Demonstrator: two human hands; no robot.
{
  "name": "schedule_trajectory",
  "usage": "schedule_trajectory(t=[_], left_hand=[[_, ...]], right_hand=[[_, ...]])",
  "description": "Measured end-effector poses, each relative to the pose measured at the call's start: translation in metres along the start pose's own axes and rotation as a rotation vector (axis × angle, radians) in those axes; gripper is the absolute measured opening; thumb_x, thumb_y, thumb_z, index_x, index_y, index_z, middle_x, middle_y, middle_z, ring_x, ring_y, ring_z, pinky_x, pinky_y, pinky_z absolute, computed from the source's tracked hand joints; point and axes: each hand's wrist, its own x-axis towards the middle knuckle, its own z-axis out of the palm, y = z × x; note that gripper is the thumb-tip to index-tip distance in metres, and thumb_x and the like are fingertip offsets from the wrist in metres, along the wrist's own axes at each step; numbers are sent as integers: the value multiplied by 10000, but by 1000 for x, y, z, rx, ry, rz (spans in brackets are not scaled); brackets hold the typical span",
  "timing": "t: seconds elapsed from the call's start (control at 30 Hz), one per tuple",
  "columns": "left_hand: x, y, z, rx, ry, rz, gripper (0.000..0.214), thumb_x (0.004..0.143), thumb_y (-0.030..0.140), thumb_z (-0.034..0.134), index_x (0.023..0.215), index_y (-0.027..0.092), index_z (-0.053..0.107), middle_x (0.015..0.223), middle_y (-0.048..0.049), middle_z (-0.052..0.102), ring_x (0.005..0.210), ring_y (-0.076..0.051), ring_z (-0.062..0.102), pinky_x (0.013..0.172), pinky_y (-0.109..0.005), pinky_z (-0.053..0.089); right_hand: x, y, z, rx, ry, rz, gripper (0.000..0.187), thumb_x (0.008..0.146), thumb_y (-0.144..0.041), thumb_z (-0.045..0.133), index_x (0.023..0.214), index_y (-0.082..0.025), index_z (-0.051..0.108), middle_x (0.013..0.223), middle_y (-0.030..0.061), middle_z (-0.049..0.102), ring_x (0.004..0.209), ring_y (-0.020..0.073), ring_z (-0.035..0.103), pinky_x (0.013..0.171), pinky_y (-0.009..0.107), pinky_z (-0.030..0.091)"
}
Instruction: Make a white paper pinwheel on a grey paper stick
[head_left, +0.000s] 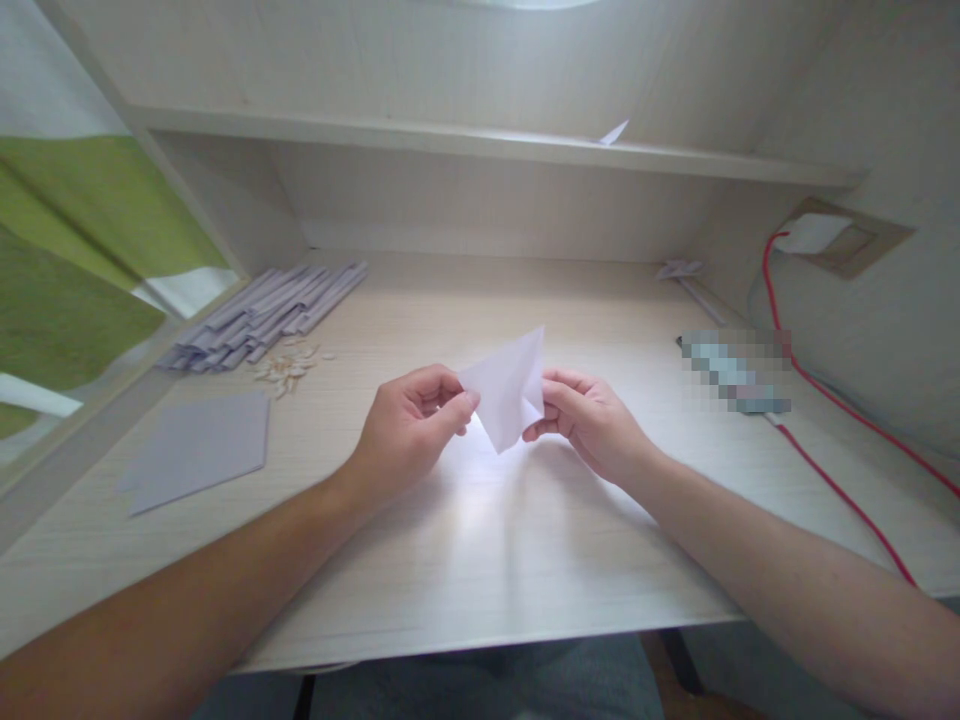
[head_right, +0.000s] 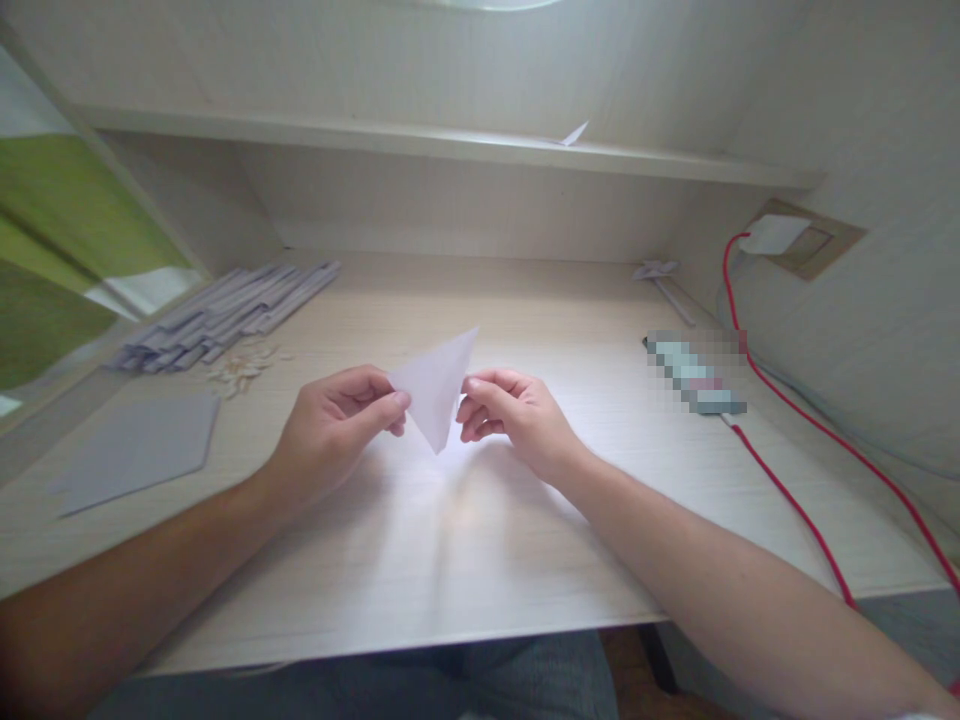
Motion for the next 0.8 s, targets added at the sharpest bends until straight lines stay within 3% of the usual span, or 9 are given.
schedule_trajectory(t=[0.13, 0.2, 0.33, 0.47, 0.8], left_hand=[[0, 0, 0, 33, 50, 11, 184, 818, 246, 707, 663, 175, 637, 611, 16, 627, 588, -132, 568, 587, -256, 407], [0, 0, 0, 37, 40, 12, 179, 814, 239, 703, 662, 177, 631, 613, 19, 622, 590, -132, 561, 587, -259, 397], [-1, -1, 0, 44, 3, 12, 172, 814, 234, 697, 665, 177, 633, 624, 20, 618, 603, -133, 554, 602, -265, 394], [-1, 1, 0, 29, -25, 15, 170, 811, 230, 697, 660, 178, 636, 622, 21, 612, 610, -135, 549, 610, -266, 395], [1, 0, -1, 21, -29, -11, 191, 807, 223, 687, 638, 170, 616, 594, 27, 604, 590, -120, 536, 598, -255, 391]], right_hand=[[1, -5, 0, 47, 47, 20, 479, 852, -659, 649, 904, -187, 709, 790, 65, 710, 707, 211, 682, 571, 307, 582], [0, -9, 0, 57, 33, 42, 512, 835, -681, 643, 958, -189, 716, 850, 81, 730, 777, 238, 698, 572, 311, 591], [-1, -10, 2, 21, -32, 92, 345, 780, -424, 772, 1013, -172, 742, 895, 71, 756, 748, 221, 689, 608, 330, 598], [0, -3, 2, 23, -25, 113, 246, 709, -238, 804, 941, -160, 774, 822, 41, 765, 684, 165, 676, 646, 276, 536], [0, 1, 0, -81, -22, 58, 286, 753, -315, 847, 989, -168, 783, 931, 57, 794, 797, 179, 712, 731, 279, 525]])
